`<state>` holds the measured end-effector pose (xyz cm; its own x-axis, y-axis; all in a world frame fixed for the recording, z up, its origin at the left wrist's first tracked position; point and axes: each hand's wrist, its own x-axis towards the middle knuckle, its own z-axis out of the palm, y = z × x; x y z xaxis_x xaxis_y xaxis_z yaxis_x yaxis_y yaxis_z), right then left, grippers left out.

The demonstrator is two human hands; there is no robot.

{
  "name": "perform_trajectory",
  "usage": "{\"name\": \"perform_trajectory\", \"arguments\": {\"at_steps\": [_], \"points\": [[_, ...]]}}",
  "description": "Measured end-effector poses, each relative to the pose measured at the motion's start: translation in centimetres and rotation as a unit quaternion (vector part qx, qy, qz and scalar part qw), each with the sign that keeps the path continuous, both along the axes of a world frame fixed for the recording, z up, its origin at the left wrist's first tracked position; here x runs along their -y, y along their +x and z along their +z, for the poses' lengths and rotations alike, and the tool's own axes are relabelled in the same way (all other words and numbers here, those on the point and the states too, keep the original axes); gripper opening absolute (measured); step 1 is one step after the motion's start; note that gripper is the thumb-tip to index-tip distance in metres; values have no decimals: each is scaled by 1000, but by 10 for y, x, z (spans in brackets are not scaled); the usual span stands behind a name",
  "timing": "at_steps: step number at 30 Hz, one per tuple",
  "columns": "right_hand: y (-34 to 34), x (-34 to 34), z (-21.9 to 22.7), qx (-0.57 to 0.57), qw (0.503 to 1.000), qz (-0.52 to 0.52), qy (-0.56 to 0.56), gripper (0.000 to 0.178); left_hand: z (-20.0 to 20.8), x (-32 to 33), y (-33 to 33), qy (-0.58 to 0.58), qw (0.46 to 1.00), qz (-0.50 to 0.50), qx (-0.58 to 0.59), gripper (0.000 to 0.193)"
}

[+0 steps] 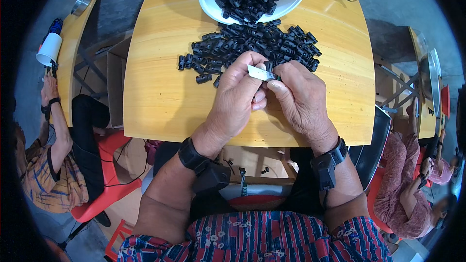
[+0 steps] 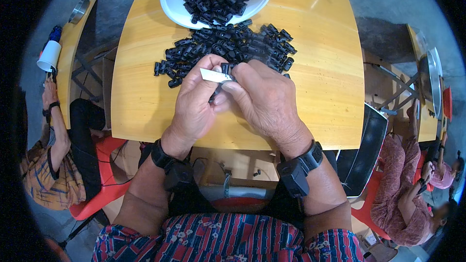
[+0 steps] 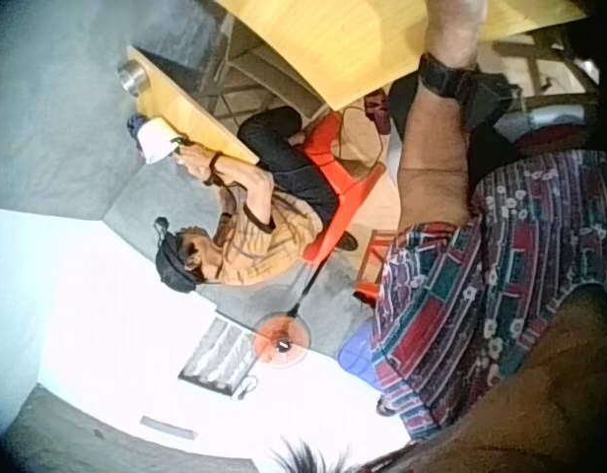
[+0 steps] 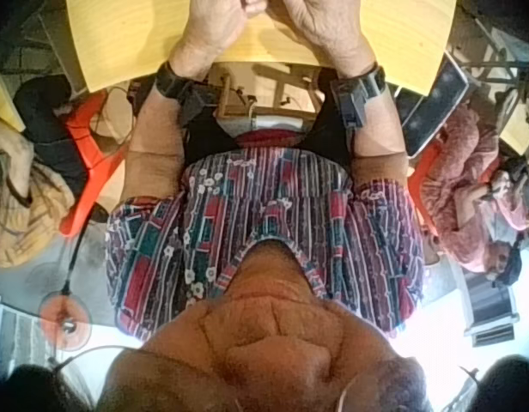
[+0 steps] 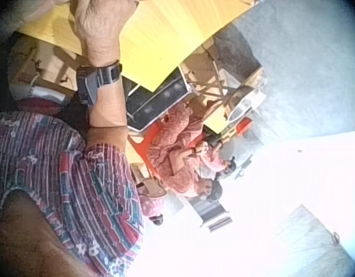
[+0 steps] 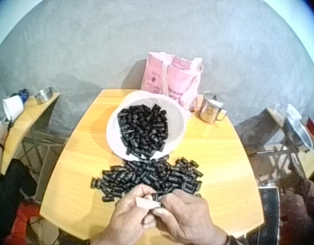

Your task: Remove excess material from small black plastic molded parts using a small blade.

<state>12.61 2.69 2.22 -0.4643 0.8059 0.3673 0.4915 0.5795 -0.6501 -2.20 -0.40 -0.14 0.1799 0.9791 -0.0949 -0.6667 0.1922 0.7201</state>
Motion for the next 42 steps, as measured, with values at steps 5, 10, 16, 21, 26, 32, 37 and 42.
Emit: {"name": "perform_trajectory", "arguments": {"at_steps": [5, 10, 16, 21, 26, 32, 37, 42], "points": [[1, -1, -3, 3, 1000, 5, -10, 17, -2, -1, 0, -2, 1000, -2, -2, 10], [0, -1, -3, -1, 1000, 6, -3, 16, -2, 0, -1, -3, 1000, -5, 5, 11], [0, 0, -5, -27, 999, -3, -33, 17, 0, 0, 0, -23, 1000, 1, -3, 9], [1, -1, -3, 6, 1000, 17, -14, 17, -2, 0, 0, -10, 1000, -3, 6, 11], [1, -1, -3, -1, 1000, 12, -23, 17, -1, 0, 0, -8, 1000, -3, 6, 12], [1, -1, -5, -32, 999, -4, -4, 15, 4, 2, 0, -23, 1000, -11, 2, 14], [1, -1, -5, -3, 1000, 15, -8, 16, -3, 1, -3, -28, 999, -11, 27, 14], [0, 0, -2, 8, 1000, 6, -18, 17, -1, 0, -4, -17, 998, -24, 60, 13]]}}
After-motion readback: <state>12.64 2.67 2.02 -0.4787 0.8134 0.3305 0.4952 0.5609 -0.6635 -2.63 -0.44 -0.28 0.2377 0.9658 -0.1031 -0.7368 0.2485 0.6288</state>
